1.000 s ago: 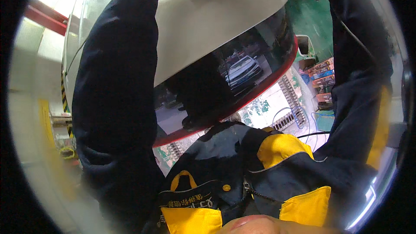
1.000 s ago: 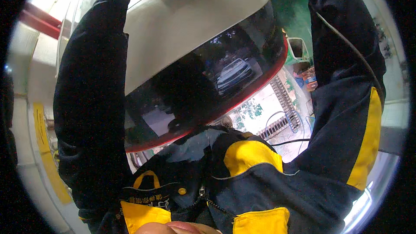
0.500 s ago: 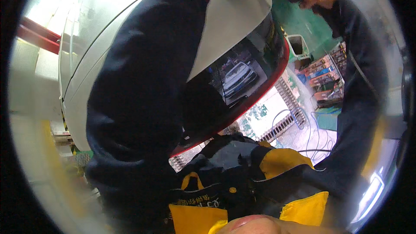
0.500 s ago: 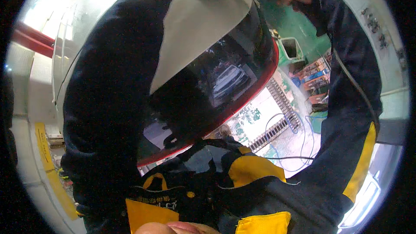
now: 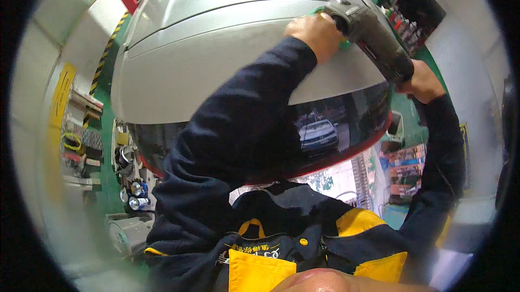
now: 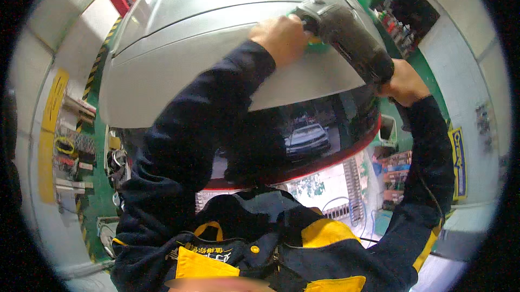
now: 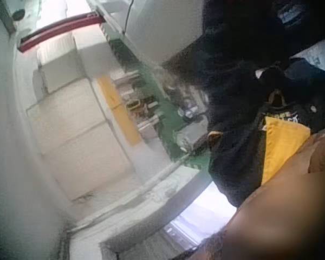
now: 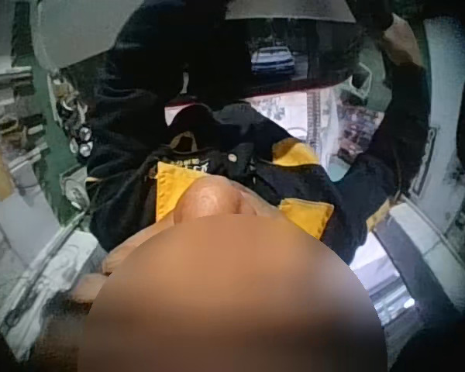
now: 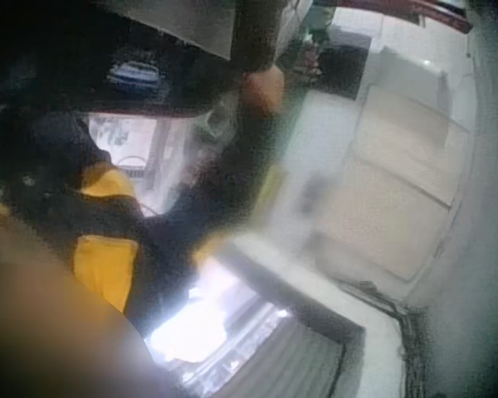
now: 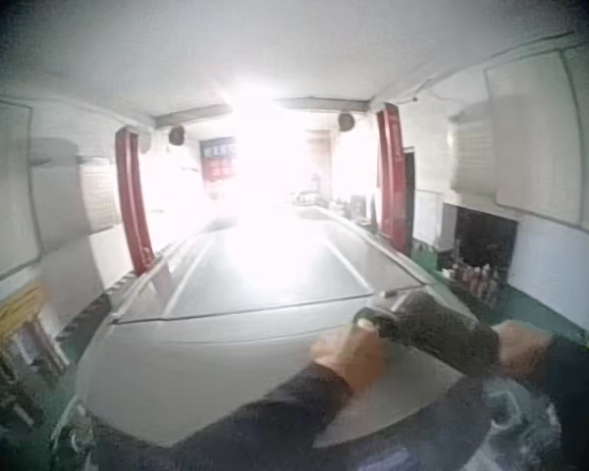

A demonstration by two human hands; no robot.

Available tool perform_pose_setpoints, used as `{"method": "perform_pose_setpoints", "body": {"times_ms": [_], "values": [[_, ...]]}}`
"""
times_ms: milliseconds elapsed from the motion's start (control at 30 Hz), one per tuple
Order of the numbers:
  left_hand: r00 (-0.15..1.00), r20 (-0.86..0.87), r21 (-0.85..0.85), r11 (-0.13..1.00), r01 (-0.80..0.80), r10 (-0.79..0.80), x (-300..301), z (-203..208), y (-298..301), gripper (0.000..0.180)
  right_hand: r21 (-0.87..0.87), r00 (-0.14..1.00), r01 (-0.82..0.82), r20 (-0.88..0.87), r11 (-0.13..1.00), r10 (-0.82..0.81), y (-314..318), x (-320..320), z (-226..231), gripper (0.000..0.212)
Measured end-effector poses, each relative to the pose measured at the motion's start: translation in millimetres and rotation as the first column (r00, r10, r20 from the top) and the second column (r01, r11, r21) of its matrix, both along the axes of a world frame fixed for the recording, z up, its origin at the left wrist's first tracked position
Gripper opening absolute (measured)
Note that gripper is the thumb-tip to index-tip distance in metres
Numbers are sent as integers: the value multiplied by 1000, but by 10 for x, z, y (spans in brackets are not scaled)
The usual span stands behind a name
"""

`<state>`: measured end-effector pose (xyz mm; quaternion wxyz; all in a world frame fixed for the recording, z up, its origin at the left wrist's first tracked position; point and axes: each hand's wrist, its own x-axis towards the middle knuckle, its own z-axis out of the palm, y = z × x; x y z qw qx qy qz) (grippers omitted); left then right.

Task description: The person uses a handheld electric polisher with a green and yellow pad to polish the rear trunk lid of a white car. They move the tool in overlapping circular and linear motions across the surface, covering the area from the center toward the edges and back.

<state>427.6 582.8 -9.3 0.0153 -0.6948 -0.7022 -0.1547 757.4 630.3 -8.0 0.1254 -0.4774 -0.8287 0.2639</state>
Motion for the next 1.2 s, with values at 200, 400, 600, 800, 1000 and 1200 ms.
{"method": "perform_pose_setpoints", "body": {"times_ms": [200, 400, 600, 800, 1000, 1200], "values": [[997, -60, -48, 997, -54, 51, -745, -86, -889, 38, -12, 989, -139, -59, 990, 138, -634, -829, -108, 42], [976, 86, 93, 974, -206, 198, -1637, -182, -1498, 50, 16, 983, -179, 30, 984, 179, -839, -1853, 97, 42], [949, 112, 110, 946, -306, 294, -2351, -320, -2082, 53, 75, 935, -355, -2, 932, 356, -1187, -2679, 130, 43], [900, 91, 147, 888, -436, 426, -3224, -446, -2608, 52, 228, 876, -483, 114, 846, 469, -1335, -3708, 88, 40], [872, 119, 201, 848, -490, 475, -4019, -619, -2966, 56, 160, 879, -442, 273, 883, 391, -1552, -4668, 273, 35], [876, 59, 267, 838, -476, 479, -4823, -709, -2956, 63, 229, 847, -472, 384, 851, 366, -1556, -5483, 375, 43]]}}
